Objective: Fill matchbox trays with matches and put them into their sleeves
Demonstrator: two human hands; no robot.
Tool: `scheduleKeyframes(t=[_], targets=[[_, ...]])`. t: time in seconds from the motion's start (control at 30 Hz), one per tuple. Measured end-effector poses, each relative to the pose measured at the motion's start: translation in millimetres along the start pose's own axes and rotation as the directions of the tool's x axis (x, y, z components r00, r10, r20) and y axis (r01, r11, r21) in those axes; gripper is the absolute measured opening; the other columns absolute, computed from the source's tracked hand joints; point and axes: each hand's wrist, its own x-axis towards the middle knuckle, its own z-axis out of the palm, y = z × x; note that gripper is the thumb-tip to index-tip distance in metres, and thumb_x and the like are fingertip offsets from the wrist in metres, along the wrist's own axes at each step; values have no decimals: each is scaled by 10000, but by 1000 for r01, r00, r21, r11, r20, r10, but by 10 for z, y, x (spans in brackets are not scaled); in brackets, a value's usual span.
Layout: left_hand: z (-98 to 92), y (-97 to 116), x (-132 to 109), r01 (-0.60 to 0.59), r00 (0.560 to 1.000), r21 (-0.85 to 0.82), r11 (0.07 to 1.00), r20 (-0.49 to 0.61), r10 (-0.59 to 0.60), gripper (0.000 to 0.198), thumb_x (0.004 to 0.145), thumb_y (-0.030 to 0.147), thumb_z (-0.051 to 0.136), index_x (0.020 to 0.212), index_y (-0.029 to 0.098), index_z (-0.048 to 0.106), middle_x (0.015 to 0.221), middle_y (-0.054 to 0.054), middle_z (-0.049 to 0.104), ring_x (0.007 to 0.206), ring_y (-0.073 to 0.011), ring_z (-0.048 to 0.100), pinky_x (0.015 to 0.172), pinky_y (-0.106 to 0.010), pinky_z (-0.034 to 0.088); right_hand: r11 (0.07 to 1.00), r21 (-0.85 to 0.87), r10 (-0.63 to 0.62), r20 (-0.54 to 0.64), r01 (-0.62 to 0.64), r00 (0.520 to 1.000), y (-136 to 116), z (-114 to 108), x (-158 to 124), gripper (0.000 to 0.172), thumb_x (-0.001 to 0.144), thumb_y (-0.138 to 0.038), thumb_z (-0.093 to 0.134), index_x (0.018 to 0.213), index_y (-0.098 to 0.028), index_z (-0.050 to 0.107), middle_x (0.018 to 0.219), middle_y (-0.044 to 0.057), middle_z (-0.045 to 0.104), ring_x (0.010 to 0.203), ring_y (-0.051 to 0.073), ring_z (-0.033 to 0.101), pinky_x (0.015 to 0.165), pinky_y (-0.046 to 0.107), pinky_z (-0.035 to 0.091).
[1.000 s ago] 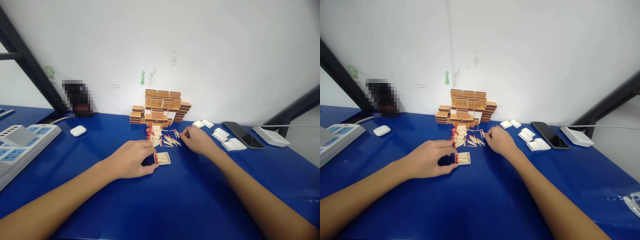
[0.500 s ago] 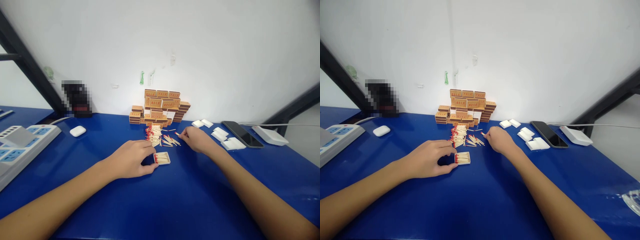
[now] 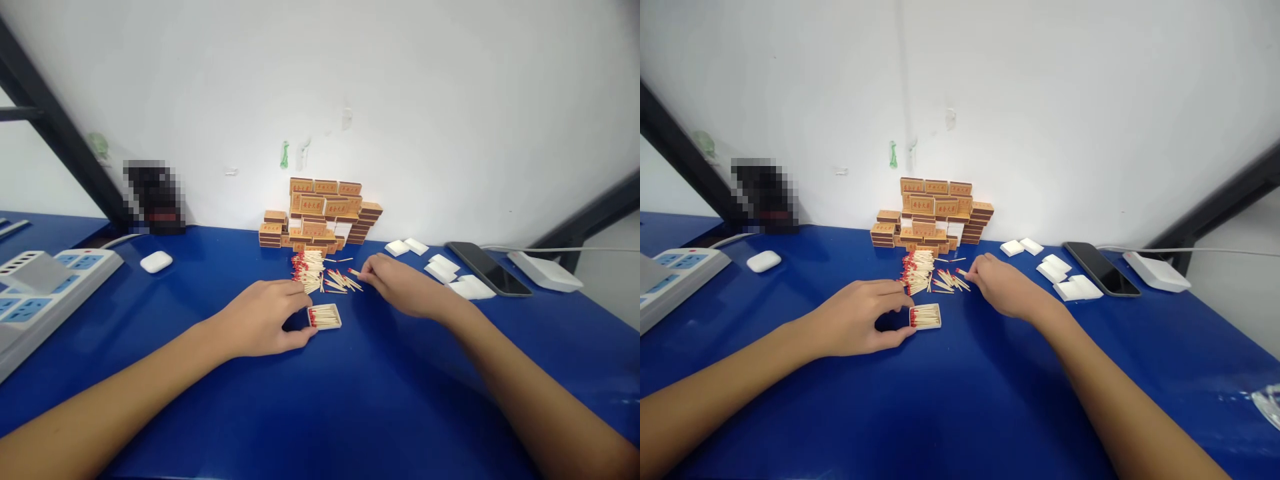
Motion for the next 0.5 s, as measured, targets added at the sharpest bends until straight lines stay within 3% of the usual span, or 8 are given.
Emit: scheduleKeyframes(t=[0.1, 0.2, 0.37, 0.5], targets=[[8, -1, -6, -4, 1000, -1, 1000, -14, 4, 262, 956, 403, 635, 1039, 176, 734, 879, -37, 691, 767, -190, 660, 662, -320, 518, 975, 148, -175, 39, 167, 984, -212, 19, -135, 250, 1076, -328, 400, 968, -213, 595, 1025, 79, 667, 884, 207, 621, 793, 328, 479], [12, 1, -7, -11, 1000, 1, 1000, -22, 11, 249, 949, 394, 645, 1033, 176, 730, 876, -36, 692, 771, -194, 662, 667, -321, 513, 955, 157, -269, 105, 251, 957, -427, 86, -236, 223, 1079, -298, 406, 945, -212, 562, 1019, 69, 647, 827, 192, 589, 733, 320, 458], [6, 8, -1, -10, 1000, -3, 1000, -7, 10, 214, 945, 361, 646, 1005, 170, 723, 891, -32, 690, 803, -204, 668, 676, -333, 507, 949, 71, -315, 112, 308, 943, -572, 202, -273, 147, 1063, -175, 454, 967, -188, 564, 1030, 78, 641, 837, 191, 583, 737, 318, 440], [4, 9, 2, -12, 1000, -3, 1000, -6, 12, 206, 944, 356, 646, 982, 167, 718, 893, -31, 688, 810, -207, 670, 682, -338, 507, 949, 46, -316, 103, 313, 943, -585, 198, -269, 140, 1070, -220, 502, 966, -182, 588, 1048, 79, 634, 856, 194, 599, 742, 318, 448]])
